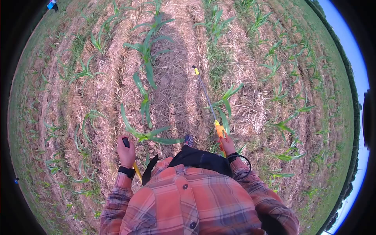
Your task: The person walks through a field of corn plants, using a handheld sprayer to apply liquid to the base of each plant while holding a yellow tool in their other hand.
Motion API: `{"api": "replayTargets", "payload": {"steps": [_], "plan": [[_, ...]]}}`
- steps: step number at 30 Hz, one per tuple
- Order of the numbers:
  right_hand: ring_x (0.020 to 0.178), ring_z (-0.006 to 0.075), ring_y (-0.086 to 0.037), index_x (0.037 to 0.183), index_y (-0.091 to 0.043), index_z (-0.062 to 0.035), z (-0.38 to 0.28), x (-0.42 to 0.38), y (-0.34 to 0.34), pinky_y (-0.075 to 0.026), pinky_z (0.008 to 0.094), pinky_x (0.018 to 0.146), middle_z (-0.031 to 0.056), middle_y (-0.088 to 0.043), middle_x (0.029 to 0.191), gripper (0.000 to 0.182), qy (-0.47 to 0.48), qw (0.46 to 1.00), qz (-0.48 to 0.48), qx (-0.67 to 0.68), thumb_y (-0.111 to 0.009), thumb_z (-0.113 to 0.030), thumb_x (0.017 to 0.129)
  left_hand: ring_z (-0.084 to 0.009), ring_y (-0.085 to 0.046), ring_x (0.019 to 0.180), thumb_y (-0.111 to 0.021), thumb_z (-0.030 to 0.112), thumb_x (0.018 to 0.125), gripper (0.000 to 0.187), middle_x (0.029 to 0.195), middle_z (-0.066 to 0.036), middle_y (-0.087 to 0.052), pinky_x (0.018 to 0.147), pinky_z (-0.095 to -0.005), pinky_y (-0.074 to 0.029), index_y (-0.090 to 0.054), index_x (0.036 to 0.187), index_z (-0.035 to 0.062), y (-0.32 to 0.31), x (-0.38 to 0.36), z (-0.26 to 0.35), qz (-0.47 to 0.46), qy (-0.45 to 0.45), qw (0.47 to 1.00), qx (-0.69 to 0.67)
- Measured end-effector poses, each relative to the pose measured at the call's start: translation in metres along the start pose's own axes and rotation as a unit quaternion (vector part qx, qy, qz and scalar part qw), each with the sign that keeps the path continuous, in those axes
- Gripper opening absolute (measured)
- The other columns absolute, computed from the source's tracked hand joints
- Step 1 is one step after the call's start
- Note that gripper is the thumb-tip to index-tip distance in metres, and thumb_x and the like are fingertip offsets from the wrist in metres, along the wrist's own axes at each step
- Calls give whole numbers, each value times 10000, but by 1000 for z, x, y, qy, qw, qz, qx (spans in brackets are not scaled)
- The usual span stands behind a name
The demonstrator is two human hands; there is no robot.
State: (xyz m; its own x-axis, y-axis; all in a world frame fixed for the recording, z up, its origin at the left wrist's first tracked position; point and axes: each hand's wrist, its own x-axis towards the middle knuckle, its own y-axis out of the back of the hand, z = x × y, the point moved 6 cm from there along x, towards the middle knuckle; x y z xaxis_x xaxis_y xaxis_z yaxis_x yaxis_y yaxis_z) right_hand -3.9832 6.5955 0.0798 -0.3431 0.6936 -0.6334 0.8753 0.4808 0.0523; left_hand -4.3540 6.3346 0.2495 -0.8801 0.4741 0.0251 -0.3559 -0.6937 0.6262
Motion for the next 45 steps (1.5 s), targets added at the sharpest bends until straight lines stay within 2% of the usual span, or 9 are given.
{"api": "replayTargets", "payload": {"steps": [7, 9, 11, 15, 19, 27, 29, 36, 45], "plan": [[394, 67, -419, 1262, -283, -43, -13, 19, 28, -321, 202, 327, 9, -515, 639, 501, 2, 999, 22, 39, -497, -184, 831, -156, -435, 560, -528, 34, 736, 178, 662, -65, -454, 526, -289, -374, -459, 900, 54, -34, 24, 29, -13, -25, 1000, 9], [424, 65, -415, 1219, -350, -115, -13, 23, 35, -320, 192, 346, 8, -504, 694, 418, -19, 998, 31, 45, -489, -193, 832, -140, -415, 556, -525, 24, 741, 170, 661, -53, -444, 516, -283, -362, -462, 894, 58, -45, 32, 33, -12, -46, 999, 6], [426, 66, -414, 1223, -347, -112, -16, 26, 42, -321, 194, 346, 8, -498, 697, 435, -33, 998, 33, 47, -482, -178, 814, -200, -489, 629, -532, 44, 731, 192, 723, -95, -499, 602, -304, -401, -463, 910, 51, -60, 42, 19, -47, 9, 999, -14], [429, 72, -416, 1222, -344, -101, -23, 33, 49, -325, 201, 345, 11, -482, 697, 473, -44, 996, 36, 63, -454, -141, 764, -199, -488, 652, -534, 42, 732, 183, 746, -96, -498, 621, -299, -401, -465, 901, 46, -71, 54, 48, -45, -36, 998, 0], [424, 73, -413, 1213, -352, -105, -32, 40, 50, -326, 203, 342, 14, -476, 690, 456, -47, 996, 44, 56, -449, -144, 770, -197, -487, 642, -533, 44, 734, 175, 734, -92, -496, 611, -300, -400, -466, 897, 46, -76, 67, 37, -60, 13, 998, -32], [418, 79, -411, 1106, -409, -112, -66, 84, 24, -327, 202, 337, 2, -476, 665, 293, -58, 998, 29, 14, -471, -212, 838, -181, -466, 584, -540, 54, 737, 165, 667, -84, -470, 550, -303, -381, -464, 884, 54, -82, 129, 30, -73, 61, 995, -6], [419, 81, -411, 1109, -409, -119, -85, 97, 11, -325, 202, 337, 2, -475, 662, 292, -70, 997, 19, 32, -471, -215, 840, -175, -448, 551, -543, 65, 741, 170, 641, -72, -456, 520, -296, -371, -464, 890, 59, -82, 154, 44, -45, -26, 999, -7], [428, 84, -405, 1175, -384, -139, -135, 140, -33, -318, 200, 348, 8, -466, 663, 344, -70, 998, -4, 2, -464, -208, 848, -146, -425, 522, -533, 79, 749, 169, 603, -55, -430, 494, -286, -360, -461, 901, 66, -66, 207, 18, -42, 59, 996, -58], [448, 78, -406, 1182, -381, -130, -170, 185, -79, -320, 194, 360, 5, -462, 672, 347, -101, 994, -38, 0, -459, -196, 850, -160, -425, 511, -531, 77, 748, 164, 600, -62, -440, 492, -295, -360, -460, 895, 66, -52, 247, 24, 7, 26, 999, -21]]}}
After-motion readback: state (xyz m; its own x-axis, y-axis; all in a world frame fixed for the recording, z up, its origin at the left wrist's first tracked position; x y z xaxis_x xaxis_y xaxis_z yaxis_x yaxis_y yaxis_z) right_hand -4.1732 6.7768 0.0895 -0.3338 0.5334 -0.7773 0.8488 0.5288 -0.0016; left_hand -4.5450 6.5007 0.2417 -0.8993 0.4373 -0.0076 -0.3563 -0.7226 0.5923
